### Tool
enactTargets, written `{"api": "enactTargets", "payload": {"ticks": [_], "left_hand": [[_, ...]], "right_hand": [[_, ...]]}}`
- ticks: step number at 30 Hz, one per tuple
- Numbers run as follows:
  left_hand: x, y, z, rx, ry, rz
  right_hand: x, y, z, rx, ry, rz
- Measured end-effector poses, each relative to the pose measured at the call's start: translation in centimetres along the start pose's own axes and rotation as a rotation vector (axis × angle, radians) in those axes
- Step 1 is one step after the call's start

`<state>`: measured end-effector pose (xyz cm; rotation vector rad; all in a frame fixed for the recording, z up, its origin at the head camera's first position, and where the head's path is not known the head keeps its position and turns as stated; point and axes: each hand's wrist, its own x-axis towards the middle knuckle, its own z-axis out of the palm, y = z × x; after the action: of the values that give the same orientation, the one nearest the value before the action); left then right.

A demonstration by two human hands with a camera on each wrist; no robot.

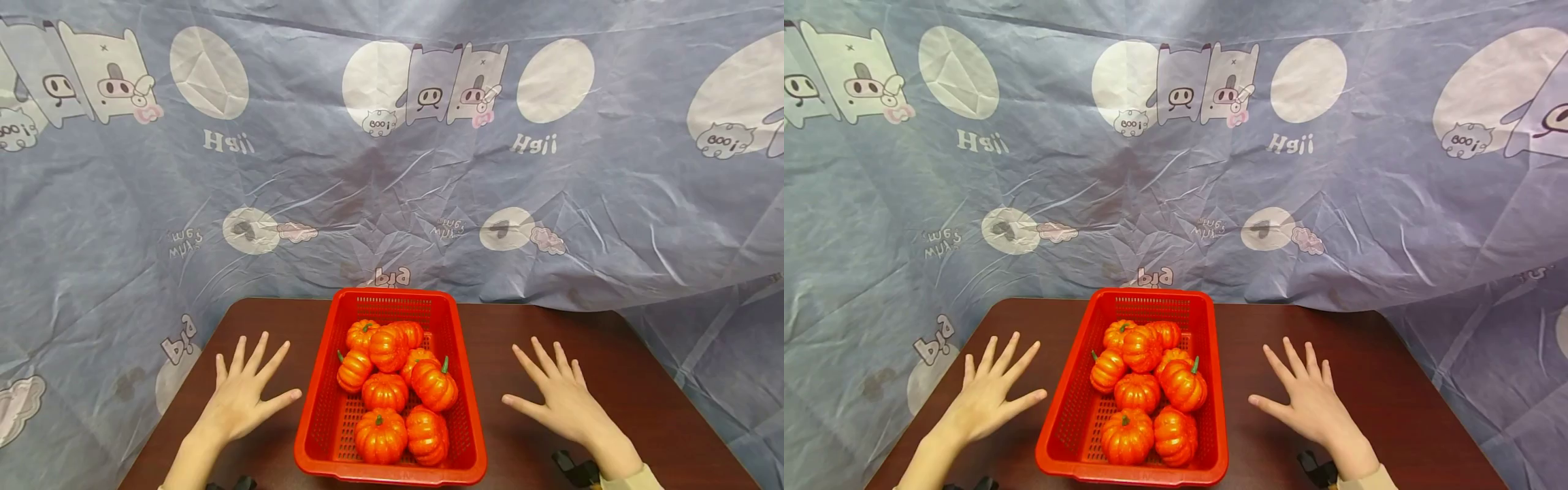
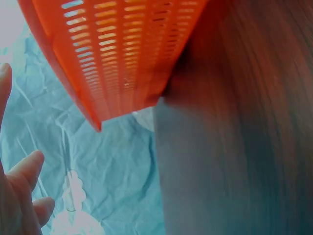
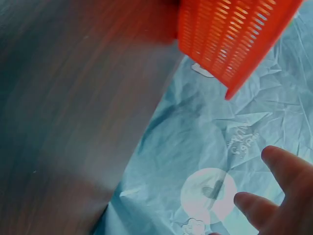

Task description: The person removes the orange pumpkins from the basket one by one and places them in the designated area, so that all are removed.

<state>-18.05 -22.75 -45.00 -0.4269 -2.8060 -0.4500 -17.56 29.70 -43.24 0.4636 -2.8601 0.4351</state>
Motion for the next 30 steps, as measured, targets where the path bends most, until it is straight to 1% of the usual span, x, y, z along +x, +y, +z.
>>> {"api": "enactTargets", "payload": {"ticks": [7, 11, 18, 23, 30], "left_hand": [[-0.2, 0.9, -0.2, -0.072, 0.029, 0.001], [-0.2, 1.5, -0.2, -0.115, 0.056, -0.005], [-0.4, 2.3, 0.0, -0.210, 0.104, -0.021], [-0.4, 2.8, 0.3, -0.325, 0.142, -0.038], [-0.6, 3.5, 1.4, -0.543, 0.188, -0.112]], "right_hand": [[0.6, -1.3, -0.4, 0.079, -0.004, 0.002], [0.9, -2.1, -0.5, 0.131, -0.005, 0.001], [1.3, -3.4, -0.2, 0.187, -0.002, 0.003], [1.4, -4.1, 0.0, 0.249, 0.021, 0.000], [1.7, -4.8, 0.5, 0.348, 0.051, -0.019]]}}
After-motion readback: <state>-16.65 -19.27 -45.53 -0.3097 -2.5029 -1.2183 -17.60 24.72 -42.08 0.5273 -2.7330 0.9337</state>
